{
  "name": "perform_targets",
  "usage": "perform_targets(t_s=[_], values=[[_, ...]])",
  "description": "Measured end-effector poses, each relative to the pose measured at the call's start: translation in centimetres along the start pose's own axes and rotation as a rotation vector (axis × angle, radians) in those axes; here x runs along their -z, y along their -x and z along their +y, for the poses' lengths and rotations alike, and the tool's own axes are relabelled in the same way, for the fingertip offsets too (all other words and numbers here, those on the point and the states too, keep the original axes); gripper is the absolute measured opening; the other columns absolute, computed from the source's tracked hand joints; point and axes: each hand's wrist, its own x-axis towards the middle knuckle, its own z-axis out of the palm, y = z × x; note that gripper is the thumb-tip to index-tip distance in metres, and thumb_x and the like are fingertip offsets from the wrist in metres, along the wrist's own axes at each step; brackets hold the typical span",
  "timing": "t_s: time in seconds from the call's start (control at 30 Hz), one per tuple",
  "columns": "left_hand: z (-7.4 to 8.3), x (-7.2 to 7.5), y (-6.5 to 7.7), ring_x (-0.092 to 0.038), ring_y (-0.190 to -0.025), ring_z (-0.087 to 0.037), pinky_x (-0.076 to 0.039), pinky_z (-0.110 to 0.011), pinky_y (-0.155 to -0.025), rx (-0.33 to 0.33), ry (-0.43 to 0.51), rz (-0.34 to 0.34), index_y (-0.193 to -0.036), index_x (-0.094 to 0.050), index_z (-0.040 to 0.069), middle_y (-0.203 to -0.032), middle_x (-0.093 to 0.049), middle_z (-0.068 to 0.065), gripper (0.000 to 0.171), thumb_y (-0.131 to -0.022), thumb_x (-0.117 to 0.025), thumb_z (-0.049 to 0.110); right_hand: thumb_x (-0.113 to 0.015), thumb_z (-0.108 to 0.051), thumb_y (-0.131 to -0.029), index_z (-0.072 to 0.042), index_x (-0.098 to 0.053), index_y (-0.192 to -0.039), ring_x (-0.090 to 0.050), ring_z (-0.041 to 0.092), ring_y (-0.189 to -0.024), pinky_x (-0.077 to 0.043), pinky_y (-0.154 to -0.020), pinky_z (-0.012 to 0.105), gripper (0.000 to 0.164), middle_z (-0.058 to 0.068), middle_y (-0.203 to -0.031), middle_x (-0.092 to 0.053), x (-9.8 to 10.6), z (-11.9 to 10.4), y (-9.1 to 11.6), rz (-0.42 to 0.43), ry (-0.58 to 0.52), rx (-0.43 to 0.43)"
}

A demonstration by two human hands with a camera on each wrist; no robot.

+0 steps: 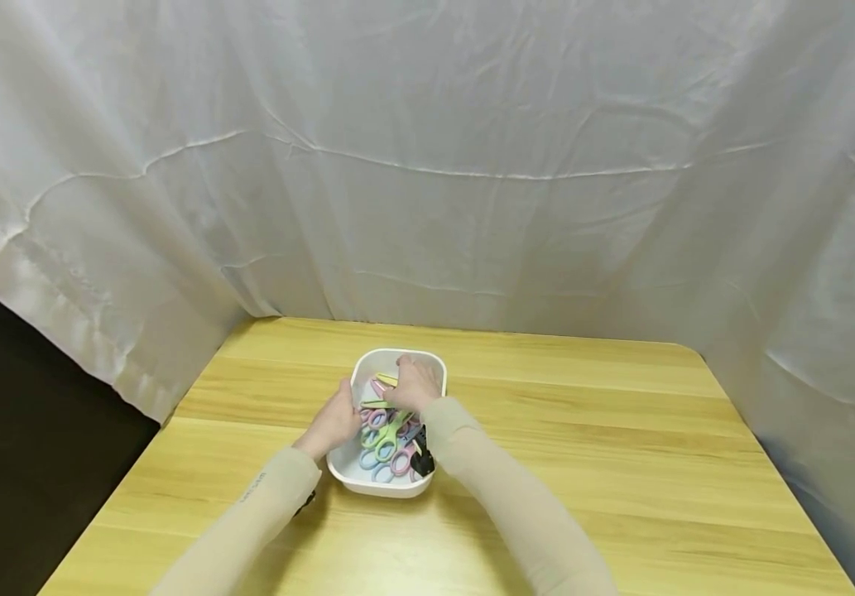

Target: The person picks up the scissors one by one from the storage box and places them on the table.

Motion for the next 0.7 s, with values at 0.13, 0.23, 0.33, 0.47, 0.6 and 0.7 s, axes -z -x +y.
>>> perform_targets(t_s=[0.13, 0.23, 0.33, 0.47, 0.6, 0.7], values=[[-0.12, -0.04, 0.05, -0.066, -0.111, -0.039, -0.060, -0.050, -0.089, -0.015, -0.004, 0.008, -0.145, -0.031, -0.009, -0.125, -0.060, -0.028, 0.065, -0.086, -0.059, -0.002, -0.075, -0.014, -0.081, -0.001, -0.045, -0.144, -0.066, 0.028, -0.093, -0.061, -0.080, 0.038, 0.071, 0.020, -0.128, -0.062, -0.07, -0.05, 0.09, -0.069, -0.003, -0.036], [-0.17, -0.04, 0.12, -0.065, -0.112, -0.038, -0.059, -0.051, -0.092, -0.023, -0.008, 0.010, -0.144, -0.033, -0.009, -0.124, -0.060, -0.028, 0.065, -0.085, -0.059, -0.003, -0.073, -0.012, -0.082, -0.003, -0.040, -0.148, -0.066, 0.026, -0.082, -0.062, -0.067, 0.036, 0.074, 0.020, -0.128, -0.060, -0.07, -0.17, 0.31, -0.142, -0.029, -0.078], [-0.16, 0.00, 0.15, -0.065, -0.113, -0.039, -0.059, -0.051, -0.092, -0.024, -0.003, 0.007, -0.144, -0.032, -0.010, -0.125, -0.060, -0.029, 0.065, -0.085, -0.058, -0.003, -0.073, -0.013, -0.081, -0.005, -0.040, -0.148, -0.064, 0.026, -0.083, -0.061, -0.065, 0.035, 0.076, 0.021, -0.126, -0.060, 0.03, -0.29, 0.49, -0.167, 0.002, -0.088], [-0.05, 0.07, 0.14, -0.065, -0.113, -0.040, -0.060, -0.050, -0.090, -0.012, -0.001, 0.007, -0.147, -0.029, -0.009, -0.127, -0.059, -0.029, 0.065, -0.089, -0.058, -0.001, -0.075, -0.011, -0.079, -0.005, -0.041, -0.148, -0.062, 0.028, -0.093, -0.061, -0.069, 0.035, 0.077, 0.021, -0.128, -0.058, 0.09, -0.35, 0.52, -0.181, 0.029, -0.087], [0.10, 0.05, 0.23, -0.064, -0.115, -0.039, -0.058, -0.051, -0.094, 0.014, 0.012, -0.005, -0.152, -0.024, -0.006, -0.131, -0.057, -0.028, 0.070, -0.091, -0.057, -0.001, -0.079, -0.011, -0.077, -0.007, -0.044, -0.146, -0.059, 0.027, -0.103, -0.060, -0.077, 0.034, 0.078, 0.017, -0.129, -0.058, 0.08, -0.30, 0.43, -0.198, 0.074, -0.089], [0.18, 0.03, 0.34, -0.062, -0.117, -0.039, -0.056, -0.052, -0.099, 0.033, 0.022, -0.013, -0.155, -0.019, -0.005, -0.136, -0.055, -0.028, 0.075, -0.091, -0.057, -0.001, -0.081, -0.015, -0.076, -0.007, -0.047, -0.144, -0.057, 0.028, -0.107, -0.057, -0.090, 0.037, 0.076, 0.015, -0.126, -0.061, 0.09, -0.36, 0.39, -0.189, 0.125, -0.071]])
